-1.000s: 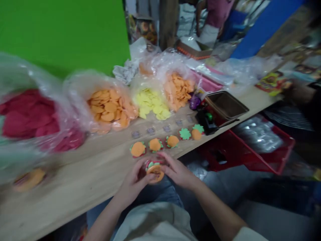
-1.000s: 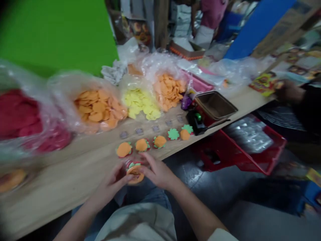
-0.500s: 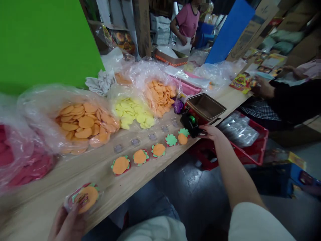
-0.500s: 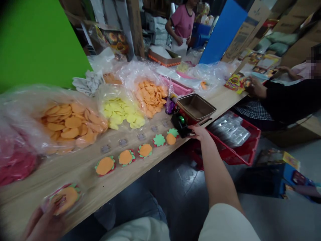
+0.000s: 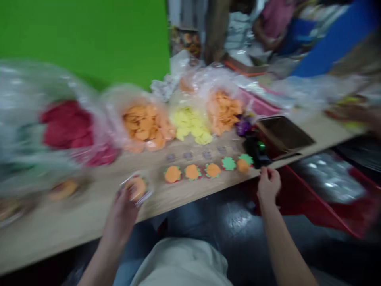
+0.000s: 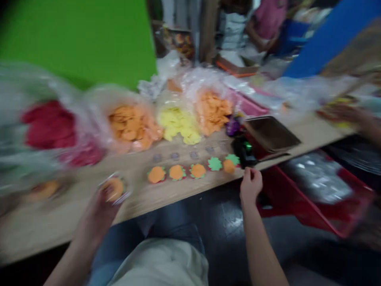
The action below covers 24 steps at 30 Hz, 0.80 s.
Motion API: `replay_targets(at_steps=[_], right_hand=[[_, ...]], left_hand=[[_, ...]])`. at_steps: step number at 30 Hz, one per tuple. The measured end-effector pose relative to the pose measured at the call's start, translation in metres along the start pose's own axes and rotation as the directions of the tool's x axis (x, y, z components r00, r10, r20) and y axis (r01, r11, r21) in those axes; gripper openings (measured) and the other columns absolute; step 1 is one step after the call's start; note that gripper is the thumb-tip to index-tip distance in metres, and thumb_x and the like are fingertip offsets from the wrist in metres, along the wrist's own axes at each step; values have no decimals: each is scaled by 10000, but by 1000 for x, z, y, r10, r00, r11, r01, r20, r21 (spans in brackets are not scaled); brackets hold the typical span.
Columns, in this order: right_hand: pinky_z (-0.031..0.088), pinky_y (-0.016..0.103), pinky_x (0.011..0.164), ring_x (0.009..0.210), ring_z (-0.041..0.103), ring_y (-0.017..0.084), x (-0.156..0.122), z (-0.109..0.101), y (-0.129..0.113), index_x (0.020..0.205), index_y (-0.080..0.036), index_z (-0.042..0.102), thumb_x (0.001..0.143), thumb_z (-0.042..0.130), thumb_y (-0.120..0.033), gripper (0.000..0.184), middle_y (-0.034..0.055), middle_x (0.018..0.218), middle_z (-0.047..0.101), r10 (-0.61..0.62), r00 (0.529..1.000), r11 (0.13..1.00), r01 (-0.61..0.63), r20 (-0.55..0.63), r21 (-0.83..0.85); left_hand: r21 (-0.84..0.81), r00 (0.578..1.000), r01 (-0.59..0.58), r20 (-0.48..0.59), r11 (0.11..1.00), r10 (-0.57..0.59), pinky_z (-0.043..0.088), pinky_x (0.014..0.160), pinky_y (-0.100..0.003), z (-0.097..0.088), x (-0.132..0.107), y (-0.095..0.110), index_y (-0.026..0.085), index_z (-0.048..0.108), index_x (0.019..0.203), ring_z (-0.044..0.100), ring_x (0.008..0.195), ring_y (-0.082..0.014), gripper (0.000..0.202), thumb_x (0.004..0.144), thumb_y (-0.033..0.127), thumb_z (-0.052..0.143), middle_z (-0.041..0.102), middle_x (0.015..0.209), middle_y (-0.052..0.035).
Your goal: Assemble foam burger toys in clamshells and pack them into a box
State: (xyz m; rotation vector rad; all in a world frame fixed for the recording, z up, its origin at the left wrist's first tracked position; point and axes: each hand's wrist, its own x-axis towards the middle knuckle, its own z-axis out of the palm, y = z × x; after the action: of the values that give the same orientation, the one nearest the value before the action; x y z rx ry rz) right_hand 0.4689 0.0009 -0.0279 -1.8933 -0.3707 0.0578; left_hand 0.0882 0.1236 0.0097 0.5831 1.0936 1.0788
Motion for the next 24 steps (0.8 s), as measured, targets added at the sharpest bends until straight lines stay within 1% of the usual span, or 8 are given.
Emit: replay_targets(at_steps=[2, 3, 5, 7, 9, 13, 21, 24], right_hand=[[429, 306, 641, 636, 501, 145, -53, 26, -25, 847, -164, 582, 725, 558, -424, 288, 23, 719, 560, -45, 969, 998, 35, 242, 45], [430, 297, 628, 634, 507, 145, -83, 40, -41, 879, -173, 604, 724, 578, -412, 286, 26, 729, 575, -70, 900, 996, 38, 431, 81], [432, 278, 605, 636, 515, 140, -145, 66, -75, 1087, -216, 569, 739, 589, -374, 382, 14, 762, 595, -97, 686, 984, -45, 721, 175], [436, 267, 617, 637, 517, 130, -197, 87, -107, 1255, -254, 439, 766, 577, -328, 514, -17, 728, 584, -153, 510, 952, -153, 846, 264], [437, 263, 647, 652, 519, 124, -232, 104, -128, 1316, -256, 354, 780, 568, -289, 578, -31, 702, 576, -208, 423, 929, -198, 882, 313], [437, 267, 682, 670, 529, 121, -258, 122, -142, 1341, -241, 302, 782, 566, -251, 618, -39, 687, 576, -251, 339, 935, -158, 907, 318], [442, 271, 672, 647, 518, 118, -278, 127, -146, 1324, -221, 297, 772, 566, -254, 615, -50, 654, 530, -148, 374, 949, -206, 915, 238], [440, 256, 641, 634, 511, 113, -282, 130, -147, 1274, -229, 345, 759, 589, -293, 573, -50, 662, 530, -81, 338, 930, -314, 938, 194]], left_hand=[[-137, 995, -21, 89, 990, 34, 484, 827, -281, 6, -4, 3, 219, 583, 1048, 568, 1023, -174, 364, 717, 355, 650, 593, 1155, -46], [-175, 993, -41, 99, 984, 59, 476, 838, -290, 7, -5, 5, 221, 576, 1052, 569, 1021, -170, 342, 738, 344, 633, 589, 1158, -48], [-223, 992, -101, 56, 970, 116, 473, 836, -298, 5, -7, 9, 226, 571, 1025, 587, 978, -157, 301, 746, 321, 631, 605, 1114, -36], [-244, 988, -144, 26, 959, 155, 469, 845, -317, 0, -13, 13, 222, 559, 1027, 592, 961, -159, 302, 748, 311, 632, 610, 1090, -35], [-255, 985, -166, 11, 953, 174, 467, 849, -330, -8, -22, 19, 212, 544, 1052, 587, 972, -170, 333, 747, 311, 631, 607, 1091, -48], [-263, 980, -196, -30, 945, 195, 468, 846, -327, -26, -32, 29, 203, 525, 1090, 573, 1001, -183, 369, 748, 297, 626, 597, 1106, -62], [-271, 979, -205, -64, 941, 195, 466, 847, -307, -40, -36, 33, 214, 502, 1100, 554, 1029, -177, 356, 767, 288, 602, 576, 1146, -53], [-271, 980, -199, -47, 942, 194, 470, 822, -288, -42, -38, 34, 215, 502, 1095, 564, 997, -163, 335, 778, 278, 590, 579, 1128, -50]])
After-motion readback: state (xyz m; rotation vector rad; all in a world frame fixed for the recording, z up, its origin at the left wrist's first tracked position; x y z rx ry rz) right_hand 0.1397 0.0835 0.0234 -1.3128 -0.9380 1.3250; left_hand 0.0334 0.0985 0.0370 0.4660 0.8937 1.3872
